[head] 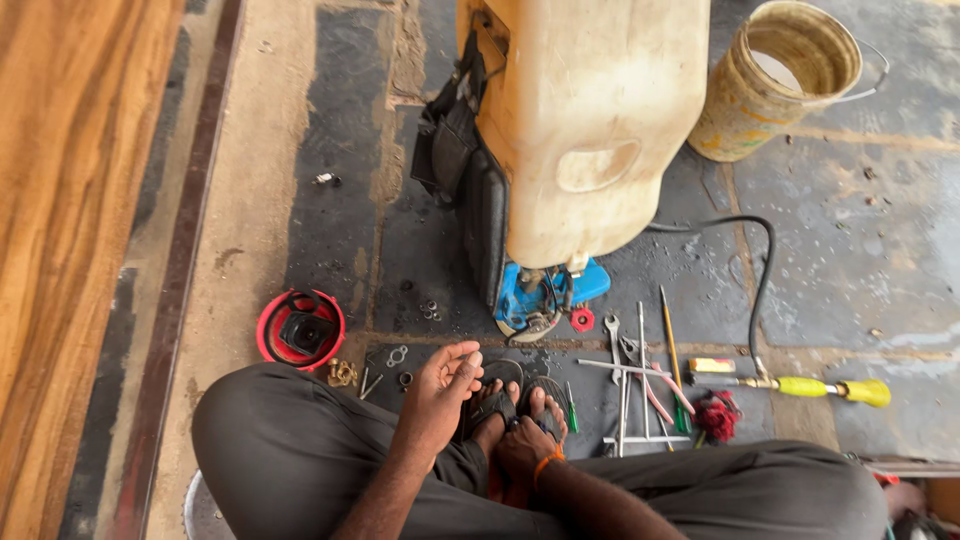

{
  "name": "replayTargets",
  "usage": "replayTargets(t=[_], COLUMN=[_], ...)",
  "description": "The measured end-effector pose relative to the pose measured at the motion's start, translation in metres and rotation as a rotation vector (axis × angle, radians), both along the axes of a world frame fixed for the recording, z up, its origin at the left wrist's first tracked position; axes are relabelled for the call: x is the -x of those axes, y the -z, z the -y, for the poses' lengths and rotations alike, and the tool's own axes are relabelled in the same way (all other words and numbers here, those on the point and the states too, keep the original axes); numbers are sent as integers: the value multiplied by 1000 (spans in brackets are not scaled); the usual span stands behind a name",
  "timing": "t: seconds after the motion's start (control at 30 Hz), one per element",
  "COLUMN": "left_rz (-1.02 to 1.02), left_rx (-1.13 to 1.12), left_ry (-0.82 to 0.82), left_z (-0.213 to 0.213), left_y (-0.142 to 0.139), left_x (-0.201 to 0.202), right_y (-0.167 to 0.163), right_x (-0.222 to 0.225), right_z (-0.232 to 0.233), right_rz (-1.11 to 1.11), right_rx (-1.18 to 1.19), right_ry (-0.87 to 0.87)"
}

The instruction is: The person sits on the floor of a repair shop and wipes small metal fittings and fasteners with a blue rag, rubbing each part by hand and setting cleaned pieces on the ground beside them.

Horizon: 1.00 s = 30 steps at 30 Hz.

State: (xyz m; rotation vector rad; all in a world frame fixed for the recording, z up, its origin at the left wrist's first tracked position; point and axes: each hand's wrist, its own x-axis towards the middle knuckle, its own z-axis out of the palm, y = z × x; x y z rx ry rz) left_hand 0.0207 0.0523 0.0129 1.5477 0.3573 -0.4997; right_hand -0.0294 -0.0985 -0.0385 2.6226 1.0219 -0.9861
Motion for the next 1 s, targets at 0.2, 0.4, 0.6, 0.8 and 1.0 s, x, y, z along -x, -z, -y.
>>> replayTargets(t=[0.2,0.4,0.6,0.8,1.0], left_rz=[56,176,360,481,441], left_rx=[-103,-228,-142,-195,-279], left_ry=[30,141,275,357,400], left_z=[0,16,33,41,46], left_y=[6,1,-19,-42,-50], left_x=[-1,8,14,8,0], right_y=[-13,-39,-40,-32,-41], right_x=[-10,-42,-36,-29,-27], right_z=[-2,42,74,91,94], right_rz=[107,-50,-526,-893,-976], right_rx=[142,-430,-1292,-1428,-1459], right_ry=[-111,680,1206,1485,1484])
